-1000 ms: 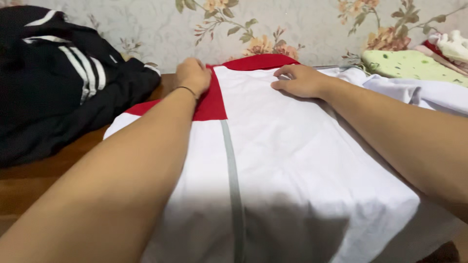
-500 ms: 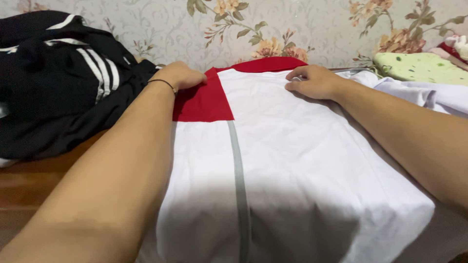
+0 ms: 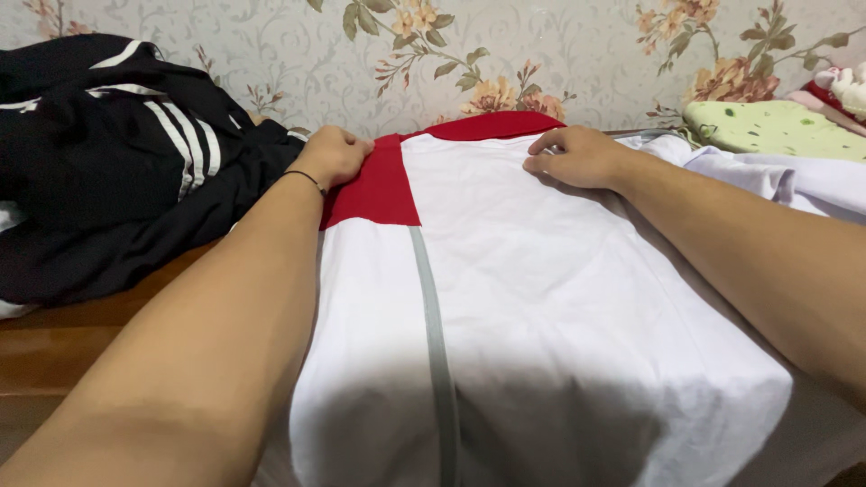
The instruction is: The person unfolds a white and red short-sleeved shirt on a wooden dresser, smooths the collar and body, and folds the sleeves inward. The person continues to fold the shirt into a compact rectangle.
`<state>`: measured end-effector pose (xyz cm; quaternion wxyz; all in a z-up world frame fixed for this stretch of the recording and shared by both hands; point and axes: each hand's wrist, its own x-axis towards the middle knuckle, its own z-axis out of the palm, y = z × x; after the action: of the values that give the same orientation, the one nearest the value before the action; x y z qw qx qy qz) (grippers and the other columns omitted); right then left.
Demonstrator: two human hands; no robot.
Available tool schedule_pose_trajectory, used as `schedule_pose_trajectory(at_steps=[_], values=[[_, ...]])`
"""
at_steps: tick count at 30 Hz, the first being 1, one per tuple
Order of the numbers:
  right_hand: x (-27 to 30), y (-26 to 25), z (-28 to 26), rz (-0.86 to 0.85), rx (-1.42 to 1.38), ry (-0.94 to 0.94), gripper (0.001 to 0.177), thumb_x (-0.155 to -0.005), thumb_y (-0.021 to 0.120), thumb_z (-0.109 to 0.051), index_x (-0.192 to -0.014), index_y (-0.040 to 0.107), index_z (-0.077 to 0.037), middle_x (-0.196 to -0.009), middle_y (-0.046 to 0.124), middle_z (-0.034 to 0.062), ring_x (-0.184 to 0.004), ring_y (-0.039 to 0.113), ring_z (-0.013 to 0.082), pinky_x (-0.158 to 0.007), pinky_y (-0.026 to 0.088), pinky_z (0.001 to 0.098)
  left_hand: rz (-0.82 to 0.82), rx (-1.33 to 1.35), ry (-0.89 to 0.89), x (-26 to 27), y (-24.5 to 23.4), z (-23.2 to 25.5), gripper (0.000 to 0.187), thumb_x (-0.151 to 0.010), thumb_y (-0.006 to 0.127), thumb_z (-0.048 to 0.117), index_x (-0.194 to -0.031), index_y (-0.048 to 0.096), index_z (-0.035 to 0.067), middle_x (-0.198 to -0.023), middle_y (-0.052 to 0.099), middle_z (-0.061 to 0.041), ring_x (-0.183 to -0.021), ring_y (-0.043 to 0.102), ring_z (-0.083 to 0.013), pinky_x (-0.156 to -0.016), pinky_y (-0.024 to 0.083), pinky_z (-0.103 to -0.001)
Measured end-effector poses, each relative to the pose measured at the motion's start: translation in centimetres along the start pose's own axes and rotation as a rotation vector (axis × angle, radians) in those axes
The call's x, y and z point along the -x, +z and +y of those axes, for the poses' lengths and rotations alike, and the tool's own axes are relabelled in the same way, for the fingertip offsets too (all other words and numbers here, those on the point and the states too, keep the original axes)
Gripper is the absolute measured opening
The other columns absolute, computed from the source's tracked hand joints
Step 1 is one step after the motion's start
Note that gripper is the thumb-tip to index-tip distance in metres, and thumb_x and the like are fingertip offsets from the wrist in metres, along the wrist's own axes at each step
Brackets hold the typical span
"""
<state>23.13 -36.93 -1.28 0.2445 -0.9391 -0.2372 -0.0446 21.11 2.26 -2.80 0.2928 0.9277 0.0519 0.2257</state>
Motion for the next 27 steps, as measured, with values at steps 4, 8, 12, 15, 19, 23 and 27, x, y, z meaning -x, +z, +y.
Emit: schedule_pose_trajectory(at_steps=[4,8,12,15,19,23,27], values=[[0.1,0.0,-0.3,-0.009,-0.039,0.037,0.049,-0.090,0.065,-0.045,-0.124,0.072,-0.011,-0.111,0.076,0.0158,-0.104,0.071,0.0274,-0.091,0.053,0.0383,0.029,0.018,-0.047,0.5,0.2,0.5,0.047,-0.096,0.066,0.044,-0.101,0.076,-0.002,-0.098,0.075,-0.024,-0.095,0.074,-0.0334,-0.088,0.055,-0.039],[-0.4,0.1,0.1,-0.027,0.070,0.036,0.058,-0.091,0.062,-0.051,-0.134,0.065,-0.013,-0.129,0.067,0.0174,-0.120,0.063,0.0305,-0.102,0.048,0.0412,0.047,-0.110,-0.070,1.4,0.3,1.2,0.047,-0.087,0.073,0.045,-0.097,0.078,-0.001,-0.099,0.075,-0.024,-0.096,0.073,-0.0348,-0.088,0.055,-0.040],[-1.0,0.6,0.4,-0.097,0.139,0.019,0.070,-0.092,0.058,-0.055,-0.148,0.050,-0.014,-0.153,0.049,0.0160,-0.140,0.047,0.0315,-0.115,0.037,0.0428,0.059,-0.144,-0.082,2.1,-0.4,2.0,0.052,-0.082,0.078,0.049,-0.098,0.078,-0.001,-0.100,0.075,-0.024,-0.098,0.072,-0.0354,-0.089,0.054,-0.039],[-1.7,0.8,0.8,-0.135,0.111,0.031,0.072,-0.094,0.054,-0.055,-0.152,0.044,-0.015,-0.157,0.045,0.0155,-0.146,0.043,0.0308,-0.118,0.034,0.0426,-0.062,-0.132,-0.111,2.7,-2.4,2.4,0.060,-0.085,0.076,0.050,-0.107,0.076,-0.005,-0.106,0.075,-0.025,-0.099,0.074,-0.0352,-0.089,0.055,-0.039],[-2.4,1.3,1.7,-0.162,0.073,0.044,0.073,-0.095,0.053,-0.055,-0.154,0.041,-0.014,-0.157,0.045,0.0153,-0.146,0.042,0.0305,-0.119,0.034,0.0426,-0.267,-0.300,-0.109,4.9,-7.5,1.5,0.067,-0.090,0.071,0.055,-0.115,0.073,-0.008,-0.118,0.073,-0.025,-0.107,0.070,-0.0357,-0.091,0.054,-0.040],[-3.1,1.7,1.8,-0.142,0.142,0.015,0.072,-0.097,0.052,-0.054,-0.154,0.042,-0.012,-0.157,0.045,0.0171,-0.147,0.042,0.0324,-0.120,0.034,0.0434,-0.377,-0.405,-0.209,8.5,-11.9,1.2,0.062,-0.091,0.070,0.054,-0.118,0.076,-0.001,-0.120,0.070,-0.017,-0.107,0.065,-0.0292,-0.091,0.048,-0.037],[-3.5,1.7,2.2,-0.136,0.177,0.020,0.071,-0.098,0.050,-0.054,-0.155,0.042,-0.012,-0.157,0.045,0.0180,-0.147,0.042,0.0333,-0.120,0.033,0.0436,-0.325,-0.241,-0.213,12.1,-13.2,1.9,0.051,-0.095,0.064,0.047,-0.112,0.079,0.001,-0.093,0.076,-0.017,-0.080,0.064,-0.0261,-0.073,0.052,-0.039]])
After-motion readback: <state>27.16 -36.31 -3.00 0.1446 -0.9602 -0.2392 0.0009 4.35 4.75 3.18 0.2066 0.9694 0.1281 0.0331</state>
